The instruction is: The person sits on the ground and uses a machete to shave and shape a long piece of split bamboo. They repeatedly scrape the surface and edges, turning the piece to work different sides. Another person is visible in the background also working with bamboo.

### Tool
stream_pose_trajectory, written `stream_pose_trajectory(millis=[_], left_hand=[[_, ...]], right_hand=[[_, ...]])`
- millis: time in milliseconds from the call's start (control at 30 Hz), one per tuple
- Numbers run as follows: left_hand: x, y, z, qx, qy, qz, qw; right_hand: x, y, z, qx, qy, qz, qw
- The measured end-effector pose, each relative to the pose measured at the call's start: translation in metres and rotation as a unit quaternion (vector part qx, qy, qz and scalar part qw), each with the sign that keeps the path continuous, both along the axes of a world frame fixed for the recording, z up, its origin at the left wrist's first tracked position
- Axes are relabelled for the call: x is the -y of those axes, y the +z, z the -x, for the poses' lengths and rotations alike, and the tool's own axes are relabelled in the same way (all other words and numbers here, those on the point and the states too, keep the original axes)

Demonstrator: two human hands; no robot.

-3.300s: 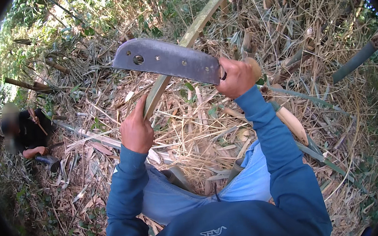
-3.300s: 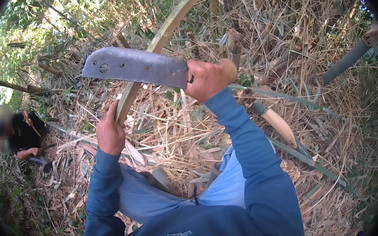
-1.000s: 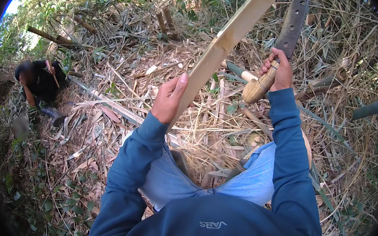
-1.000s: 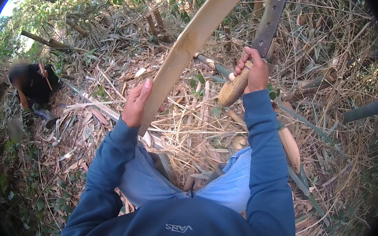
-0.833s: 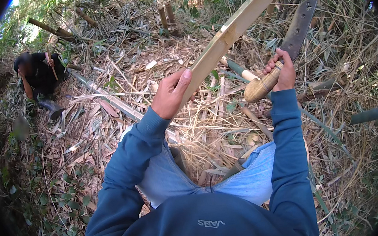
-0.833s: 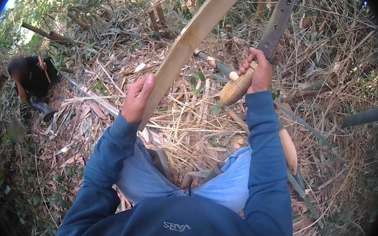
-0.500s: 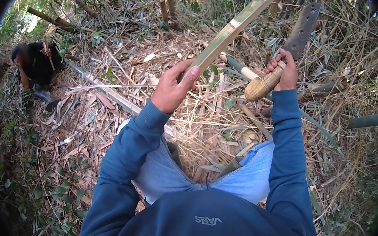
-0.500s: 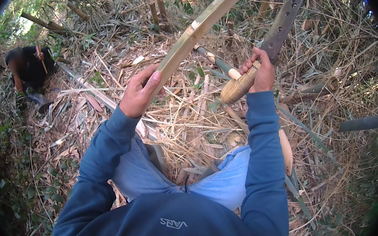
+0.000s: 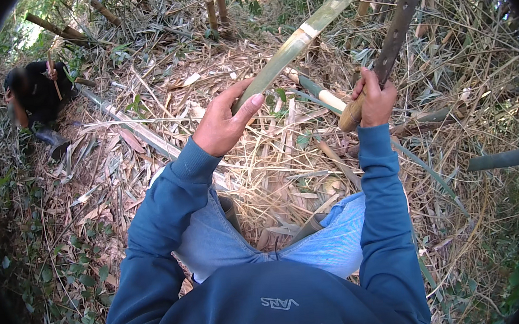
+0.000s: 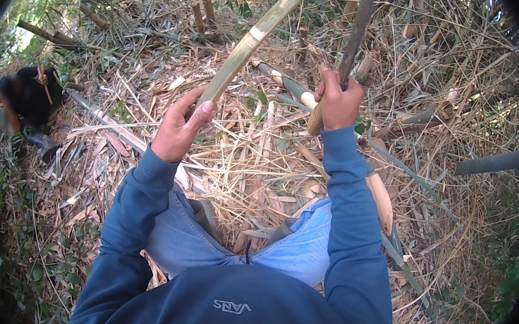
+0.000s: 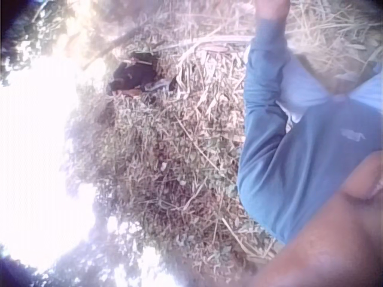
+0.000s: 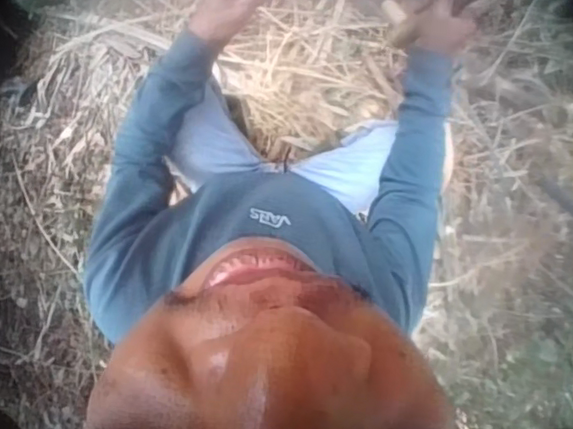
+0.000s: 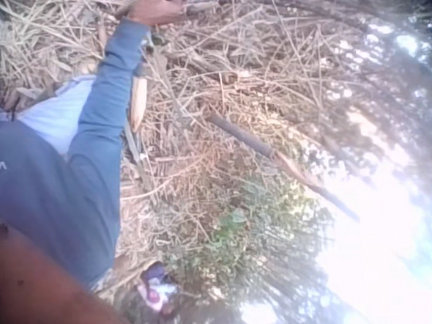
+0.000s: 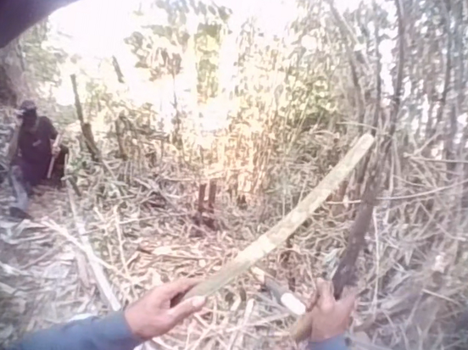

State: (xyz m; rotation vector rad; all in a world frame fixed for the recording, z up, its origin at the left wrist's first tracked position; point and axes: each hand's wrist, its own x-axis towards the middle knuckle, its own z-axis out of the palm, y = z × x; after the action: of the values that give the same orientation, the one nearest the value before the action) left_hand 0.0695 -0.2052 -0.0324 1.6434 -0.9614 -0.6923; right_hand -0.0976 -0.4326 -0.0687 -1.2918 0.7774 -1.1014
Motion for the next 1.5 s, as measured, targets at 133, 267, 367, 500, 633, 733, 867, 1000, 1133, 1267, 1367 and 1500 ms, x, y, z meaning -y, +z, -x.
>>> stream_pose_trajectory(millis=[133,267,367,500,633,733,867,1000,1133,1267,1367,1500], left_hand=[[-0.001,-0.004,-0.004,0.017,-0.006,-0.011,1.000],[0.004,0.003,-0.001,0.026,0.007,-0.019,0.999],[0.002,-0.014,-0.007,0.047,0.027,0.024,0.998],[0.001,-0.006,-0.005,0.067,0.009,0.036,0.997],[-0.001,-0.004,-0.007,0.066,0.037,-0.016,0.997],[-0.004,-0.004,-0.007,0.099,0.014,-0.003,0.995],[-0.004,-0.006,-0.005,0.105,0.018,0.001,0.994],[-0.005,-0.003,-0.001,0.151,0.016,0.012,0.988],[-0.004,-0.009,-0.002,0.171,-0.001,0.017,0.985],[-0.005,-0.012,0.000,0.194,-0.021,0.013,0.981],[-0.005,-0.008,0.000,0.192,-0.029,-0.017,0.981],[-0.003,-0.008,0.001,0.214,-0.045,-0.007,0.976]], right_hand=[[-0.016,0.007,0.001,-0.140,-0.014,0.191,0.972],[-0.027,0.006,-0.001,-0.268,0.003,0.385,0.883],[-0.040,0.008,-0.008,-0.278,0.004,0.471,0.837],[-0.036,0.012,-0.010,-0.278,-0.012,0.509,0.815],[-0.033,0.021,-0.007,-0.312,-0.048,0.455,0.833],[-0.037,0.017,-0.005,-0.303,-0.009,0.496,0.814],[-0.022,0.015,0.000,-0.307,-0.041,0.471,0.826],[-0.018,0.017,0.006,-0.306,-0.039,0.409,0.859],[0.000,0.015,0.014,-0.331,-0.072,0.464,0.818],[0.015,0.018,0.027,-0.302,-0.104,0.362,0.876],[0.012,0.025,0.039,-0.369,-0.045,0.427,0.825],[0.029,0.023,0.049,-0.377,-0.128,0.366,0.841]])
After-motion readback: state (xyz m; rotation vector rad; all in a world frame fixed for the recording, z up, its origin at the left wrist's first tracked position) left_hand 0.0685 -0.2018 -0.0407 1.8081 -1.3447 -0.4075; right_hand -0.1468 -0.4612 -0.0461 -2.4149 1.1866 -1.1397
